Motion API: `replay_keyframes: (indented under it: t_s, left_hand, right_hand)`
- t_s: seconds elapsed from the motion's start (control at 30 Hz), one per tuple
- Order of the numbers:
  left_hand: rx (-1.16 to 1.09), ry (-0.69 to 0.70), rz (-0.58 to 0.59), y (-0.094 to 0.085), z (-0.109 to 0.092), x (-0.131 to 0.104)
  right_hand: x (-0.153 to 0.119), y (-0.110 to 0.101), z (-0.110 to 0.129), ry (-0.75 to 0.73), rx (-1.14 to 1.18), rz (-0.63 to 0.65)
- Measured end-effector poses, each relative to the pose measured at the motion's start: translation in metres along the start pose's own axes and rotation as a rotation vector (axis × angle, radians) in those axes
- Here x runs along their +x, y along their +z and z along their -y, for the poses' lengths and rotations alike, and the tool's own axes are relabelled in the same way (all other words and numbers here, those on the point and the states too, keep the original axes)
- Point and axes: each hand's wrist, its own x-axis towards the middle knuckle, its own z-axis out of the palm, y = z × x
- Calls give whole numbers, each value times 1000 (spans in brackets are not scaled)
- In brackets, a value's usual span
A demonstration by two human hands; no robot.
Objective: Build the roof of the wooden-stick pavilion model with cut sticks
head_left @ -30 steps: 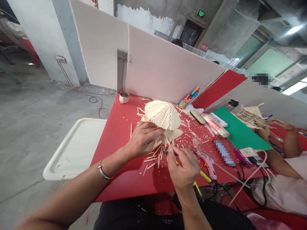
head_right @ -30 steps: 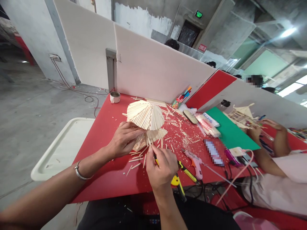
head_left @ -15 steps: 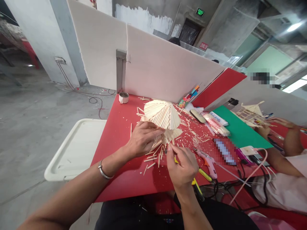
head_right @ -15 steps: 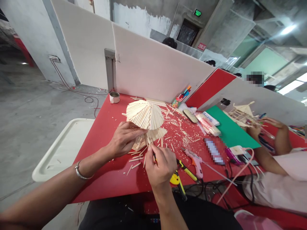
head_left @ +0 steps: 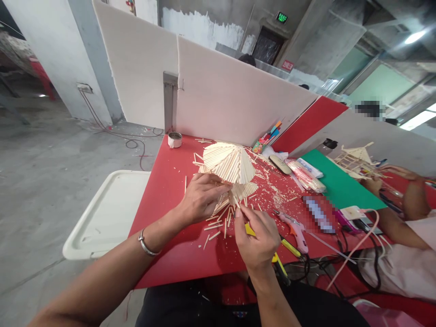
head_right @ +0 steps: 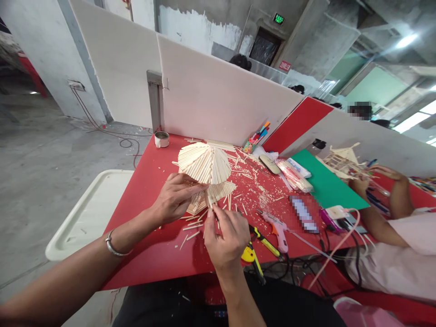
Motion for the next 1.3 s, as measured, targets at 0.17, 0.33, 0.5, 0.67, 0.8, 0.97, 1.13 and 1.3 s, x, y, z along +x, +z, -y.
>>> replay_keyframes:
  t_s: [0.17, 0.33, 0.5, 0.67, 0.8, 0.97, 1.13, 1.3]
  left_hand:
    - [4, -7, -1, 0, 1, -1]
    - [-11, -10, 4, 1, 2, -1]
    - [-19, 2, -8, 1, 3, 0]
    - [-12, 10, 5, -1, 4, 1]
    - [-4, 0, 14, 0, 5, 0]
    - [-32, 3, 57, -11, 2, 4]
    - [-141, -182, 19, -39, -39, 6]
    - [-868, -1061, 91, -27, -100, -6]
  right_hand:
    - [-2, -2, -1, 9, 14, 7]
    - [-1, -2, -1, 13, 35, 9]
    - [1, 0, 0, 23, 28, 4]
    - [3, 1, 2, 53, 28, 13]
    - [3, 5, 2, 67, 23, 6]
    - [7, 4, 5, 77, 53, -40]
    - [9, -24, 14, 42, 201, -85]
    - [-9, -49, 23, 35, 278, -25]
